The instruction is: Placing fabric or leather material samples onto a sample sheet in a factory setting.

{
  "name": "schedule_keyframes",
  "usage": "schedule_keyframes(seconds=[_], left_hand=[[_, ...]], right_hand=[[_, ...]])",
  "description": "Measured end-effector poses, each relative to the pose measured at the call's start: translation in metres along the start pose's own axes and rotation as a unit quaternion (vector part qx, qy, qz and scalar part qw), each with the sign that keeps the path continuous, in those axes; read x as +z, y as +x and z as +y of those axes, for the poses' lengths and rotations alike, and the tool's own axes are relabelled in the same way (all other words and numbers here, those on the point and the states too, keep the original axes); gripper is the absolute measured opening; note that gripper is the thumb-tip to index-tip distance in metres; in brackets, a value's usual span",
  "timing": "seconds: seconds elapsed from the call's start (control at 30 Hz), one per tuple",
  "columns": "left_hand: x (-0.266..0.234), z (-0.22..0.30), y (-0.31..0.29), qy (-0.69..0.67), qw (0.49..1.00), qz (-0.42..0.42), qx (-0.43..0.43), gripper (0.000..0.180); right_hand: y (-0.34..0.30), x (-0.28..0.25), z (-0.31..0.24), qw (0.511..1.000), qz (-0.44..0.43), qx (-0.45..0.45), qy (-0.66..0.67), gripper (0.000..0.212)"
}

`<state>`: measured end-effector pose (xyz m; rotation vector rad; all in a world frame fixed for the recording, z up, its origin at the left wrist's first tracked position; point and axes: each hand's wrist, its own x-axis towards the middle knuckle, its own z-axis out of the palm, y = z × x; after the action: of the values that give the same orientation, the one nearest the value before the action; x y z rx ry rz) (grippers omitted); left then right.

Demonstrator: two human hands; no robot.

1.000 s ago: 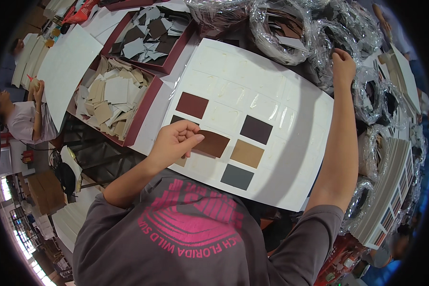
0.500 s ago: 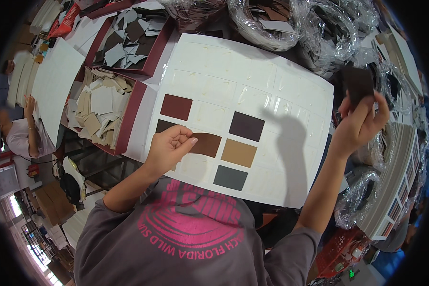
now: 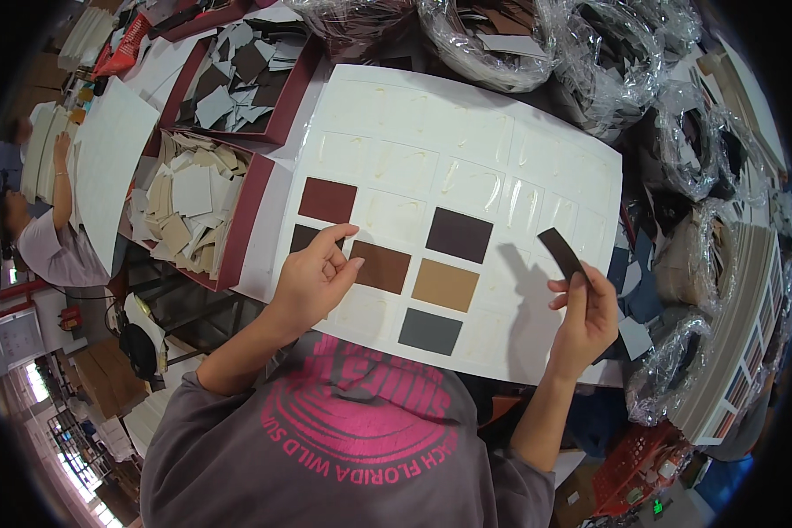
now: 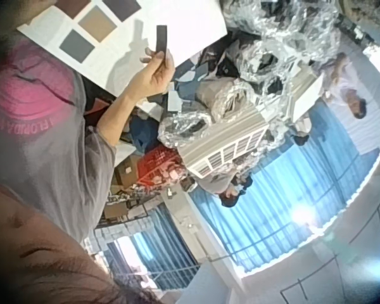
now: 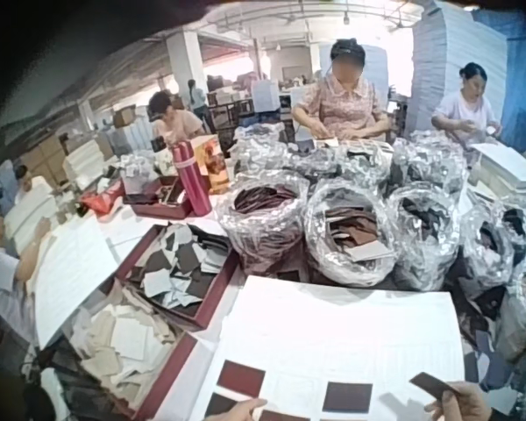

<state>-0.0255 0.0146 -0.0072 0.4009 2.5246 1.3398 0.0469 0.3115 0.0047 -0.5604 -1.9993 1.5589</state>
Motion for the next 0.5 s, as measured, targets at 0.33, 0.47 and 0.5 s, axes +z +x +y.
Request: schedule_keyframes(seconds=[0.33, 0.47, 0.5], left_hand=[[0.001, 0.001, 0.000, 0.040, 0.999, 0.001, -0.025, 0.033], [0.003, -0.003, 0.000, 0.164, 0.965, 0.114, 0.170, 0.029], [-0.003, -0.003, -0.002, 0.176, 0.957, 0.090, 0.213, 0.028]], right_hand=[[-0.024, 0.001, 0.000, 0.998, -0.035, 0.056, 0.012, 0.014], [-0.035, 0.007, -0.011, 0.997, -0.029, 0.075, -0.008, 0.015], [-0.038, 0.007, -0.015, 0.996, -0.036, 0.076, -0.010, 0.014]])
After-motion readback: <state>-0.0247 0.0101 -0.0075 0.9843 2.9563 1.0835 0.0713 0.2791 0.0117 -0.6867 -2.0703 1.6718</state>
